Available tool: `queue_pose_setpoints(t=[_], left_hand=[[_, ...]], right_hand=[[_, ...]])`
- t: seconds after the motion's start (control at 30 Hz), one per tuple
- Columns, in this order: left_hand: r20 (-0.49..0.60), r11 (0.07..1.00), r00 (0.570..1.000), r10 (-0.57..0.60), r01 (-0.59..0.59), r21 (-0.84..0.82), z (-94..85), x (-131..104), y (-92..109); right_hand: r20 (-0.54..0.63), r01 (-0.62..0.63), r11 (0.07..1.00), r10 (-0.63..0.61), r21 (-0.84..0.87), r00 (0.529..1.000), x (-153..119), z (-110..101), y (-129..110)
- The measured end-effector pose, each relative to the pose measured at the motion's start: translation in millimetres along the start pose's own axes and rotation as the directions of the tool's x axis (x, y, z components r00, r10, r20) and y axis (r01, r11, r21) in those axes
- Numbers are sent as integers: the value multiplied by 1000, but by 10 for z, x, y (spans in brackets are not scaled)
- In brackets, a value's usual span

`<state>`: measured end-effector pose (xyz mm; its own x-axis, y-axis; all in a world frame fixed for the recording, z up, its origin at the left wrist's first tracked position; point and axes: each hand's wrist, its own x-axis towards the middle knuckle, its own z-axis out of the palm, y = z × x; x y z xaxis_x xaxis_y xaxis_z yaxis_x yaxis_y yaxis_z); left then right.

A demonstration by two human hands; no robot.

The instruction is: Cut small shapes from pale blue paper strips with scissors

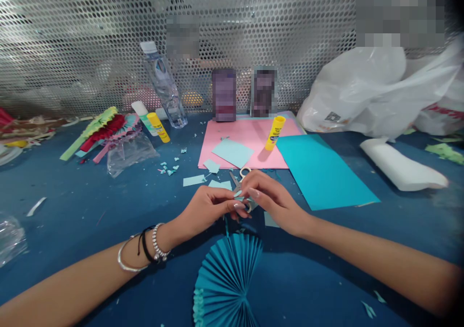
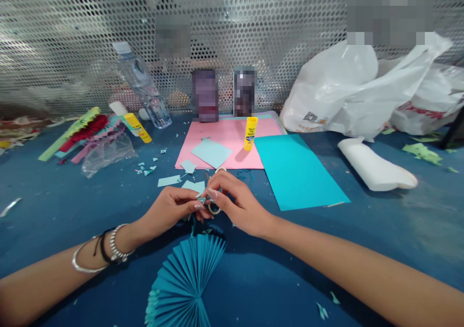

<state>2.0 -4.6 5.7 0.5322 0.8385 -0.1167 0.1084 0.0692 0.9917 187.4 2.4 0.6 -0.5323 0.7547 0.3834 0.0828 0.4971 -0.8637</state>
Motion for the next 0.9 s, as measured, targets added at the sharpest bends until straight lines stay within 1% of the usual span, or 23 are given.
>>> queue_pose_setpoints(t=[0.17,0.33,0.5,0.67,0.9], left_hand=[[19,999,999,26,-26,-23,-7,6,-21],[17,999,999,38,-38,-15,-12,6,-45],[0,999,999,44,-44,-15,-18,-5,-59],[-27,998,998,55,-55,-16,-19,1,-47],[23,999,999,37,-36,-29,-7,2,-34]], right_hand=[[-23,85,991,-88,-106,996,-20,21,-29],[-20,104,982,-108,-157,994,-27,30,-41],[-4,131,979,-133,-155,991,-29,20,-40],[13,111,986,-111,-123,994,-22,14,-44],[16,78,994,-77,-81,997,-9,14,-41]])
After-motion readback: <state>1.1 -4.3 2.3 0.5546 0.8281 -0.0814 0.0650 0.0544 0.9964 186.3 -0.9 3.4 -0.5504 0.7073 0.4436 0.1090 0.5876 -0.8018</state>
